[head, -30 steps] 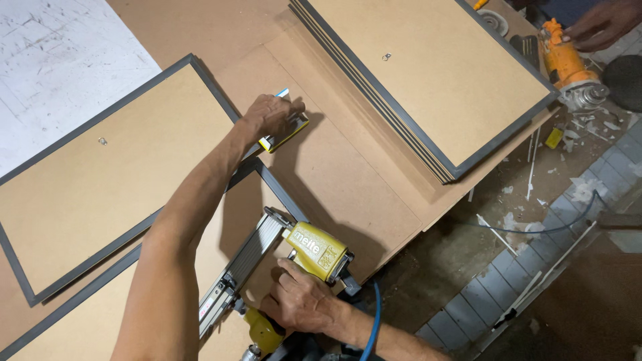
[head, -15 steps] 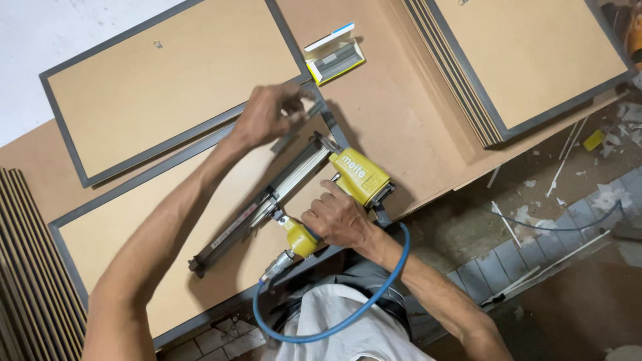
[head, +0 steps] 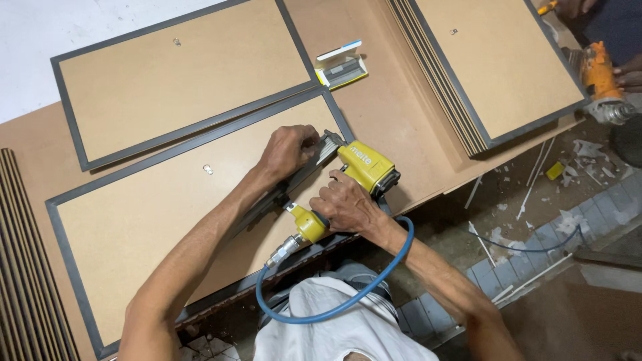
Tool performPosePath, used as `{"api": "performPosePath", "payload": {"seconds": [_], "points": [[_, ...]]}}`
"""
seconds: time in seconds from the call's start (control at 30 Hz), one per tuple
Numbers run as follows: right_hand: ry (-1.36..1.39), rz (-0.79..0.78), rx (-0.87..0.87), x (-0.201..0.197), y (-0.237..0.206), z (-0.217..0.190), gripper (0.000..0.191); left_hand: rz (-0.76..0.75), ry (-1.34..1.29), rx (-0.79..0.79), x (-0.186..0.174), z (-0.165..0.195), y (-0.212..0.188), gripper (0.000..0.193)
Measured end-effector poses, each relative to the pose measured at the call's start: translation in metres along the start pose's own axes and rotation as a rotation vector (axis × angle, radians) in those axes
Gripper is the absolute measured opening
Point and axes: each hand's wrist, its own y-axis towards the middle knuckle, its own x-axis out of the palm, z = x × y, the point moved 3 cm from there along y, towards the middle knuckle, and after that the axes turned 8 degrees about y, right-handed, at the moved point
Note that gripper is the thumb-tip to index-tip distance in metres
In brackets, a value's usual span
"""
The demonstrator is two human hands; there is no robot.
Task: The person uses a pneumatic nail gun to fasten the backing board into picture frames, pressing the board flat with one hand while driving nails along the frame edge. They reposition each finished frame aside and pull the next frame into place on the workbench, repeating the nailing cycle.
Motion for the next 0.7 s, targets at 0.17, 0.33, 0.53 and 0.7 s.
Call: {"api": "performPosePath", "payload": {"seconds": [0.17,0.33,0.53,0.7], "points": [[-0.016,-0.2,-0.028,-0.012,-0.006,-0.021,0.015,-0.013,-0.003,-0.013,0.005,0.017,-0.029,0.024],[0.001,-0.335,-0.003,-0.019,-0.005,-0.044,0.013,0.05,-0.025,0.018,0.01,0.032,-0.066,0.015],[0.017,-0.315,-0.025,-0.023,0.004,-0.052,0.016,0.093,-0.11,0.002,-0.001,0.032,-0.089,0.022],[0.01,-0.3,-0.026,-0.022,0.005,-0.051,0.016,0.01,-0.122,-0.104,0.009,0.025,-0.093,0.027]]}}
